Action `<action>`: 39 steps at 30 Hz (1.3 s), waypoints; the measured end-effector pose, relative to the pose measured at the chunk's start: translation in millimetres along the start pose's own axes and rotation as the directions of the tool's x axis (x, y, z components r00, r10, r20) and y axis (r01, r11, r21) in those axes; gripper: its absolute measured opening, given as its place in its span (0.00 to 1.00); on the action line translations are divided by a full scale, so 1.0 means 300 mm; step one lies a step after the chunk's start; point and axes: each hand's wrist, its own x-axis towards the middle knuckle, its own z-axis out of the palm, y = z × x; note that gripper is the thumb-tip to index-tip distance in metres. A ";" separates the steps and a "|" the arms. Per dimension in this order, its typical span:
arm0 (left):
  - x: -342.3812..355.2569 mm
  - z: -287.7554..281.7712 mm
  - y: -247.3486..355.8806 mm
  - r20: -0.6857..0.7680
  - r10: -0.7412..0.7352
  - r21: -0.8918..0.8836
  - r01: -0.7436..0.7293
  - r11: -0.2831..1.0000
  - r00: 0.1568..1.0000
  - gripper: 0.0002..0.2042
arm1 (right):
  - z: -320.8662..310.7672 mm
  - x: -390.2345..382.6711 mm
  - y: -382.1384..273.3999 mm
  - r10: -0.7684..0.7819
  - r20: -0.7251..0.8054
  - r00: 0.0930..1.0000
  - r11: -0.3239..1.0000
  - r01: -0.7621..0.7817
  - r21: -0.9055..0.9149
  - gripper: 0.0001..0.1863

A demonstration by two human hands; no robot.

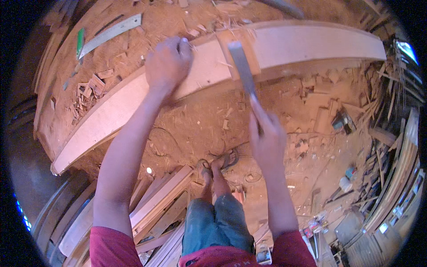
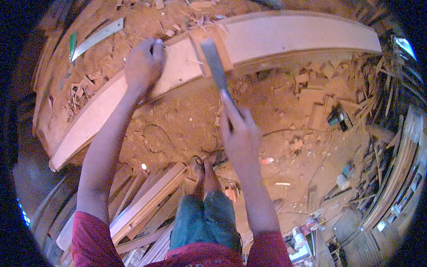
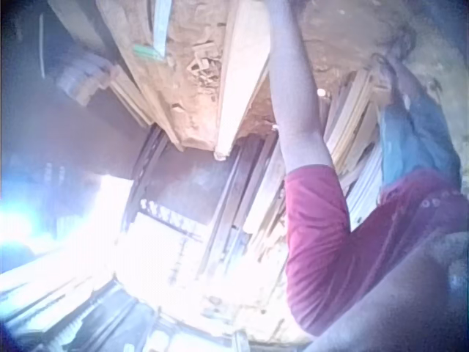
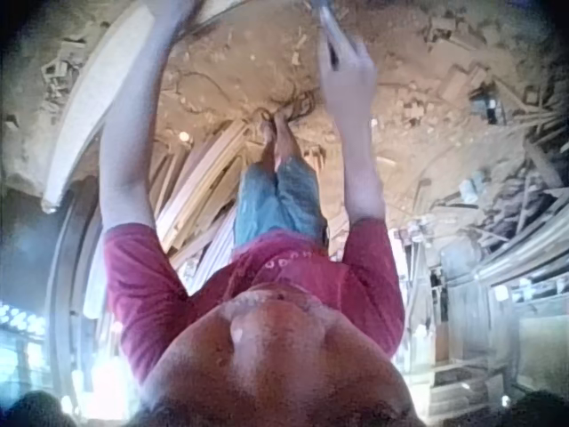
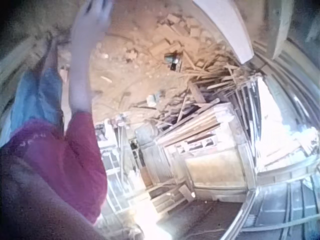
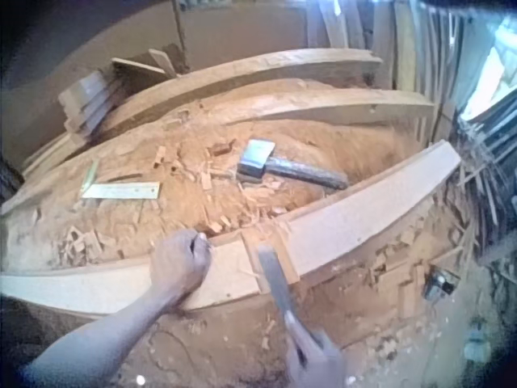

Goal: The person uses a chisel and a mallet to carve and shape a long wooden plank. They repeatedly strike the chisel to remove wood chips and refine the plank's surface. The person also uses the chisel alone for finer adjustments and eventually moves the plank to a stack of other wooden pieces.

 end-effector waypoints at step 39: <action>0.009 -0.016 -0.001 -0.011 -0.019 -0.047 0.019 0.999 1.000 0.18 | -0.001 -0.085 0.041 0.083 0.037 0.996 0.996 -0.085 0.042 0.24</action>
